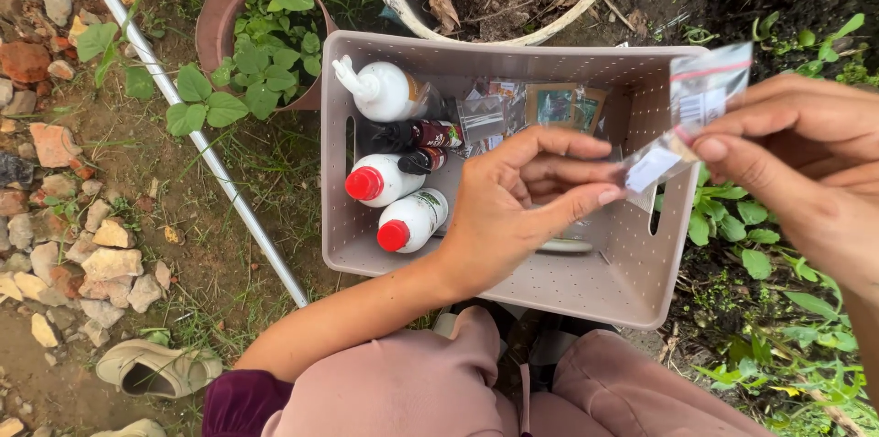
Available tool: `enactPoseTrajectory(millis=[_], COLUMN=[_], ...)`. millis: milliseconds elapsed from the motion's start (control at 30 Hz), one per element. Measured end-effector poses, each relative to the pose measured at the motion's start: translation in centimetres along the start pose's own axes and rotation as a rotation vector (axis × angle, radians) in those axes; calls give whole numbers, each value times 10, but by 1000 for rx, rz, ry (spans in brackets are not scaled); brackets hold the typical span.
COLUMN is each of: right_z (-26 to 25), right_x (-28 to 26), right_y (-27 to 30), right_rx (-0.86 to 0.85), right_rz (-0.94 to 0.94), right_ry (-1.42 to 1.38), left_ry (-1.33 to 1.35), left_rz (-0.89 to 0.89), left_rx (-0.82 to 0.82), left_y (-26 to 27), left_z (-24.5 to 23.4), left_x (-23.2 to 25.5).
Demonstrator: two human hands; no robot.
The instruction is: Selecting seed packets from a bin, opening them, and planting seeds in the soil
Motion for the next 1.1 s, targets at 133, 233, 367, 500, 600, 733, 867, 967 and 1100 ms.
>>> enactPoseTrajectory(millis=[133, 233, 367, 500, 600, 733, 867, 967, 1100], right_z=[-4, 12, 46, 73, 76, 75, 78, 78, 77], right_x=[38, 24, 93, 99, 110, 136, 157, 165, 177], right_y=[1, -12, -7, -14, -15, -13, -15, -14, -15], right_rx=[8, -73, -123, -250, -265, -239, -267, -236, -309], right_rz=[-152, -102, -340, -302, -291, -259, -268, -301, -163], right_ry=[148, 285, 540, 593, 694, 795, 906, 973, 1020], left_ry=[-375, -602, -753, -647, -588, -563, -650, -414, -759], left_rz=[49, 166, 235, 136, 83, 25, 230, 461, 926], left_rx=[82, 177, 251, 114, 125, 155, 308, 615, 1122], left_y=[-19, -41, -52, -56, -62, -55, -49, -27, 35], left_z=[-24, -65, -71, -58, -60, -66, -95, -144, -190], left_x=[21, 1, -31, -43, -46, -23, 35, 122, 247])
Point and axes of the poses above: each hand's wrist, its own y-axis away from the middle knuckle, its own z-axis out of the palm, x = y × z, the point moved 8 cm from there along -y, towards the middle knuckle, and after that the axes turned 10 degrees about -z, right-handed, at the moved point
